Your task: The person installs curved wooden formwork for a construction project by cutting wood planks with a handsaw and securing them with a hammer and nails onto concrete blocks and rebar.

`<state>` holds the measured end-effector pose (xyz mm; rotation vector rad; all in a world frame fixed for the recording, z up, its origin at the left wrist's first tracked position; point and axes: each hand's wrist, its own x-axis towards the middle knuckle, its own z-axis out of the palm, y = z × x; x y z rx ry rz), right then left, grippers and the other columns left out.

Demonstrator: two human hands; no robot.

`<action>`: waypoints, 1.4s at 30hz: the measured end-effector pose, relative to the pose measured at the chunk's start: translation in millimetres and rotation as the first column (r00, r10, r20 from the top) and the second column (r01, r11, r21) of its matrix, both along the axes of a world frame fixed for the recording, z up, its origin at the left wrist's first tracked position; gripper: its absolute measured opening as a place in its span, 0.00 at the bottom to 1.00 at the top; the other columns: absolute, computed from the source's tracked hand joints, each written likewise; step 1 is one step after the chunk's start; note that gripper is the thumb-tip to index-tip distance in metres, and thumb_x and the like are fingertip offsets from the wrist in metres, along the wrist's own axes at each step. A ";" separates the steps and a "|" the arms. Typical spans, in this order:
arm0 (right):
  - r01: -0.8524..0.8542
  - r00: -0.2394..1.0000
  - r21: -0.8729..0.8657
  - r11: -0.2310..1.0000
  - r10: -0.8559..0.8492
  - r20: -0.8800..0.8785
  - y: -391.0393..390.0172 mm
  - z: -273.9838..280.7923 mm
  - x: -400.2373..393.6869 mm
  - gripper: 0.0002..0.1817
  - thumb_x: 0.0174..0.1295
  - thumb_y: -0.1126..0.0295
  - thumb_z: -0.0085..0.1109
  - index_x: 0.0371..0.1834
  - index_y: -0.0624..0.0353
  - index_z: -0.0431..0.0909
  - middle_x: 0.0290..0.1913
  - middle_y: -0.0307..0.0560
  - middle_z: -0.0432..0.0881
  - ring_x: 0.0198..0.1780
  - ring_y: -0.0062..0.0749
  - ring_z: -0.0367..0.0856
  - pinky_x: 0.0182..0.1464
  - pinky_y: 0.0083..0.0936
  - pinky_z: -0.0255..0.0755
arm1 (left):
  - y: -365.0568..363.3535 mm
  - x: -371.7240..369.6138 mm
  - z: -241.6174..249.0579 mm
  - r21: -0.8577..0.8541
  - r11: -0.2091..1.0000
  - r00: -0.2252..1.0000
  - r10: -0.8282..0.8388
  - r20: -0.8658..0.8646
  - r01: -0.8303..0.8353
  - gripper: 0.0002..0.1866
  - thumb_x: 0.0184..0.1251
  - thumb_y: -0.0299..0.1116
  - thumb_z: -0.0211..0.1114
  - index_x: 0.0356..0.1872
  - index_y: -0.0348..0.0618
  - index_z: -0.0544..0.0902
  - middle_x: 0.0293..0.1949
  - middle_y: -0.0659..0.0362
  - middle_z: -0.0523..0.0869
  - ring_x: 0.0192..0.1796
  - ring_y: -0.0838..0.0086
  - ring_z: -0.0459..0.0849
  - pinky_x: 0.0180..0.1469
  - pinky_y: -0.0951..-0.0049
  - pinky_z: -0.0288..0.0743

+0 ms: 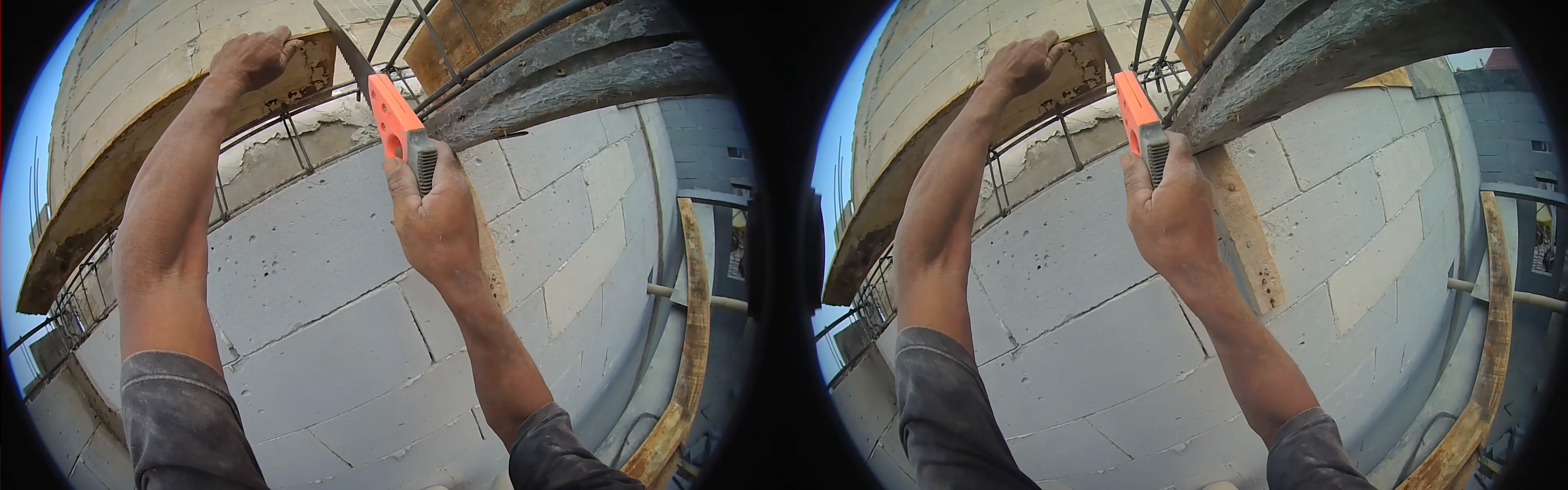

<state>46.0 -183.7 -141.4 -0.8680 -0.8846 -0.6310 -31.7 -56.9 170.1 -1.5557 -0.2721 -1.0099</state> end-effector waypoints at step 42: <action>-0.146 0.986 0.047 0.988 0.142 0.086 27.9 8.3 39.1 0.20 0.74 0.58 0.55 0.53 0.68 0.70 0.29 0.48 0.80 0.27 0.34 0.83 0.32 0.35 0.80 | -6.3 -6.1 -0.2 -0.097 0.995 0.999 -0.037 -0.035 0.034 0.23 0.79 0.55 0.47 0.51 0.47 0.79 0.45 0.45 0.88 0.51 0.48 0.85 0.53 0.47 0.76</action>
